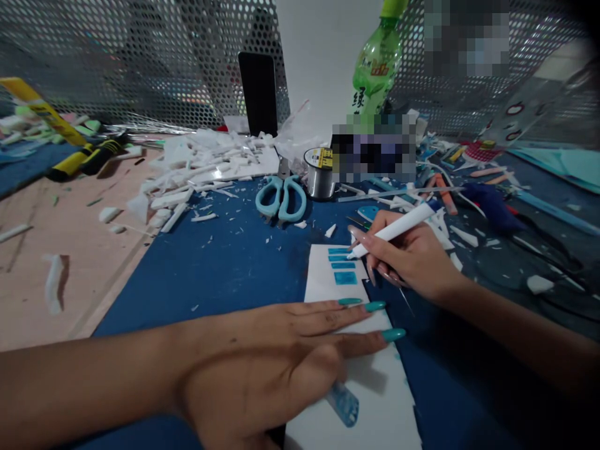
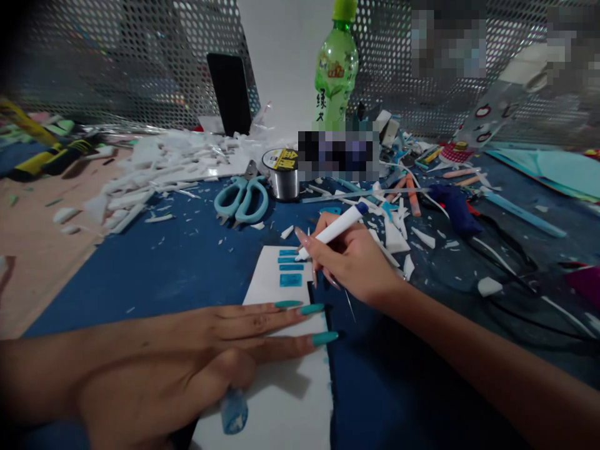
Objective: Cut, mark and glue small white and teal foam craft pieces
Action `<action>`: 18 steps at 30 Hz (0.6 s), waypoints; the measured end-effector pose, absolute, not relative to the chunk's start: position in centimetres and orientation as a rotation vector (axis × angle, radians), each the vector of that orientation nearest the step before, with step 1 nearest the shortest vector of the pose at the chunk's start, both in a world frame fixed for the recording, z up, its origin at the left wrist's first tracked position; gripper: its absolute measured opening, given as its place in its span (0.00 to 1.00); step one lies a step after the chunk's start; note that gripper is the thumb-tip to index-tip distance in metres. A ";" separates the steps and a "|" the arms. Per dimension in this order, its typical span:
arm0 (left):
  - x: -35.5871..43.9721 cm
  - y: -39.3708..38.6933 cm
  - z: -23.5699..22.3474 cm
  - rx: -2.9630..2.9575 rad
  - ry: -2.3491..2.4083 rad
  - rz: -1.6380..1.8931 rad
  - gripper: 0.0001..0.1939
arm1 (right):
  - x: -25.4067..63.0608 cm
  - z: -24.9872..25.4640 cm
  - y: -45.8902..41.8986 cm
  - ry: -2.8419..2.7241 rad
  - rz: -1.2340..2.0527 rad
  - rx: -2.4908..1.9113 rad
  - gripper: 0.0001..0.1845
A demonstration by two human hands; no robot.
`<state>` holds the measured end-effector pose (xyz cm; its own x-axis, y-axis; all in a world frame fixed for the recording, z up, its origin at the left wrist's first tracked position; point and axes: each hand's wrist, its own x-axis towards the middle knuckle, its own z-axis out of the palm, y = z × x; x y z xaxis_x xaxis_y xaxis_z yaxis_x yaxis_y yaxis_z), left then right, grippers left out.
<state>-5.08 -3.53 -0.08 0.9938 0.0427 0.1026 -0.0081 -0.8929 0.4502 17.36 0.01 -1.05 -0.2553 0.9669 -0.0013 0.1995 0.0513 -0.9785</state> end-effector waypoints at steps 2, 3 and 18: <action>-5.1 -3.6 -0.2 2.674 0.026 0.204 0.37 | 17.4 -1.1 0.0 -1.571 1.277 -1.204 0.14; -5.1 -3.7 -0.3 2.676 0.024 0.227 0.40 | 17.4 -1.1 0.0 -1.571 1.277 -1.205 0.14; -5.1 -3.7 -0.3 2.667 0.028 0.246 0.43 | 17.6 -0.9 0.0 -1.584 1.236 -1.218 0.15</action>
<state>-5.10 -3.70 -0.33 0.9839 0.0603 0.1683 -0.0215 -0.8946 0.4464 17.55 -0.02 -0.91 -0.2444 0.9695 0.0157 0.2204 0.0713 -0.9728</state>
